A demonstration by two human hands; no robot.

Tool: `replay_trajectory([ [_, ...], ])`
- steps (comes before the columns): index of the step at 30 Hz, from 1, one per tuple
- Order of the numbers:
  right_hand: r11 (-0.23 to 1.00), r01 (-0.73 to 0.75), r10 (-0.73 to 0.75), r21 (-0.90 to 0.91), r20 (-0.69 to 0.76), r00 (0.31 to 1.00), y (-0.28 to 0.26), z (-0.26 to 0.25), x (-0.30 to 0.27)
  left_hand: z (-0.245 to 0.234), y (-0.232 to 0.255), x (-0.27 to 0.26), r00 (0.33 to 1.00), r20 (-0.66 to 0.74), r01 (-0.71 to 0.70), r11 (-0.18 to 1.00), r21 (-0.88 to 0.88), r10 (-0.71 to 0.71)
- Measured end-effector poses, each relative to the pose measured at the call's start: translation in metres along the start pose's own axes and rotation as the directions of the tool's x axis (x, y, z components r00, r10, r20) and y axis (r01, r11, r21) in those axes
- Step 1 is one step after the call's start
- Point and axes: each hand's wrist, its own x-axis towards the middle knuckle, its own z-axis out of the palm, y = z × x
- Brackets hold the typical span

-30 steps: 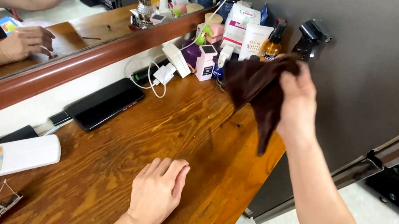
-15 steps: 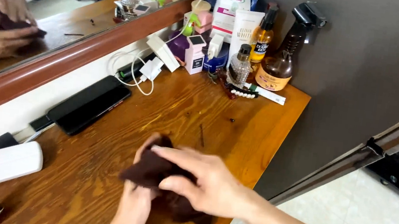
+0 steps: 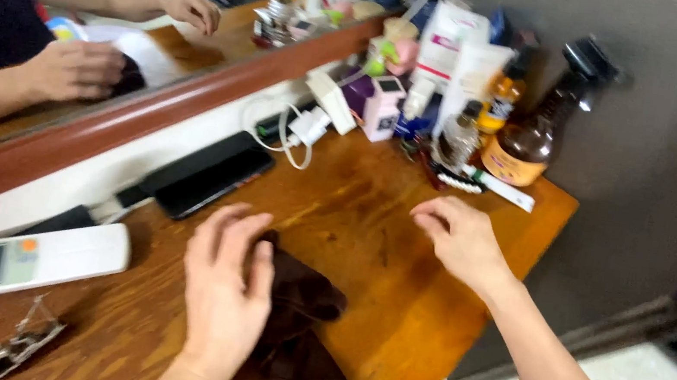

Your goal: Wiping down a wooden vanity table and organizing personal items and bottles.

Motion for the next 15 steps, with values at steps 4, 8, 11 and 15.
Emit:
replay_trajectory([
  [4, 0.741, -0.303, 0.109, 0.600, 0.338, 0.935, -0.116, -0.007, 0.004, -0.010, 0.022, 0.003, 0.999, -0.024, -0.025, 0.985, -0.169, 0.021],
  [8, 0.500, -0.125, -0.277, 0.857, 0.295, 0.915, -0.173, 0.004, 0.014, -0.034, 0.026, 0.017, 0.950, 0.222, 0.312, 0.719, -0.621, -0.220],
  [11, 0.457, -0.078, -0.316, 0.886, 0.244, 0.917, -0.201, 0.008, 0.033, -0.063, 0.027, 0.034, 0.949, 0.191, 0.309, 0.616, -0.725, -0.250],
  [15, 0.506, 0.003, -0.323, 0.863, 0.186, 0.928, -0.247, 0.002, 0.043, -0.099, 0.029, 0.052, 0.985, -0.166, -0.024, 0.914, -0.404, -0.048],
])
